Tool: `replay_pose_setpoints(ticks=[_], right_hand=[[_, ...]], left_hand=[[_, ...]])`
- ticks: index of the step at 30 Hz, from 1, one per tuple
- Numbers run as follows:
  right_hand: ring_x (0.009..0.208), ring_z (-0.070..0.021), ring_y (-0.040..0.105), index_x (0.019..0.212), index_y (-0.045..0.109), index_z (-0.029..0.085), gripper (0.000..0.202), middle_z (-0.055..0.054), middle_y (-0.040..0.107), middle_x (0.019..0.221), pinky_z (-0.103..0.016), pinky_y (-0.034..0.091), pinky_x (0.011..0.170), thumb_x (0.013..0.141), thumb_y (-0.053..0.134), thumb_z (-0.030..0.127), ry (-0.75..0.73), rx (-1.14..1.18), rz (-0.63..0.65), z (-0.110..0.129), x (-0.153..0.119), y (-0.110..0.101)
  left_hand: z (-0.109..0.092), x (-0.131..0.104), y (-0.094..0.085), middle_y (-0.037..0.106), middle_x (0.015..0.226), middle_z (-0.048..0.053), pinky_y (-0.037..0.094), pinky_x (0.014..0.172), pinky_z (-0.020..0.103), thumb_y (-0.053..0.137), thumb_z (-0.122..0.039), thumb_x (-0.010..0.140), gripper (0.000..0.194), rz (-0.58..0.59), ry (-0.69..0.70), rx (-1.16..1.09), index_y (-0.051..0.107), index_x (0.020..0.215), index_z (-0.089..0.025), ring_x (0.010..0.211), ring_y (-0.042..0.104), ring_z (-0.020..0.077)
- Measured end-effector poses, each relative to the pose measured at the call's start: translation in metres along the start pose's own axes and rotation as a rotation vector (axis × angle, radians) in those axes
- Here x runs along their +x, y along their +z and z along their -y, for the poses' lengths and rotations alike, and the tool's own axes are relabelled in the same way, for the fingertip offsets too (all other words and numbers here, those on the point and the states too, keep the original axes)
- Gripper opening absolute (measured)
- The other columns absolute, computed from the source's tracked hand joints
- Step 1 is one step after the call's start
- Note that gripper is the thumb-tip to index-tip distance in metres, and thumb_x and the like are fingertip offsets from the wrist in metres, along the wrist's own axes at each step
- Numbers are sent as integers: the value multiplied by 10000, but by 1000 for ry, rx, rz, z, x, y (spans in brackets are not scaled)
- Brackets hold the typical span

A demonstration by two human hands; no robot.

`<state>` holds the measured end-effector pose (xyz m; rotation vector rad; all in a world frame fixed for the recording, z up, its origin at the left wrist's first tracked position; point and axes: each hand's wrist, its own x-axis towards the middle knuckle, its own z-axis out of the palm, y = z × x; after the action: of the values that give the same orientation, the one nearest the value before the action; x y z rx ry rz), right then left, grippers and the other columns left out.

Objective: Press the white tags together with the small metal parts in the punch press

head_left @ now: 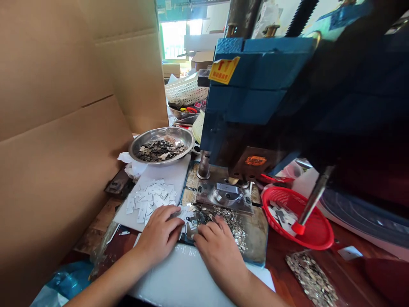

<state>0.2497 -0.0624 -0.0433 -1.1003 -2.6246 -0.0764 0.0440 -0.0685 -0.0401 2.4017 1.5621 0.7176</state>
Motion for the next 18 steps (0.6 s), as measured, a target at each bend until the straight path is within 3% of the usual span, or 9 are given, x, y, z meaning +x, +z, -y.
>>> replay_pose_setpoints(ticks=[9,14,18], right_hand=[[768,-202,499,769,609,226,85,4,601,744,-460,299,927,767,648,151,50,-67,28,5,-3,-6],[751,-192,506,708,596,213,107,-6,597,715,-423,336,860,801,615,164,-8,-61,61,5,0,-8],[732,-181,506,707,579,200,117,-13,592,713,-406,335,855,816,583,158,-25,-57,-5,2,3,-6]], left_hand=[[1,-3,3,566,1191,65,448,933,491,521,-157,839,219,-4,-7,26,646,992,-252,1106,515,262],[1,-2,4,575,1184,67,468,912,479,518,-162,837,219,-13,7,22,648,988,-253,1089,532,260],[1,-3,1,577,1193,74,460,930,474,514,-165,838,219,-16,-23,-11,657,979,-251,1108,532,267]])
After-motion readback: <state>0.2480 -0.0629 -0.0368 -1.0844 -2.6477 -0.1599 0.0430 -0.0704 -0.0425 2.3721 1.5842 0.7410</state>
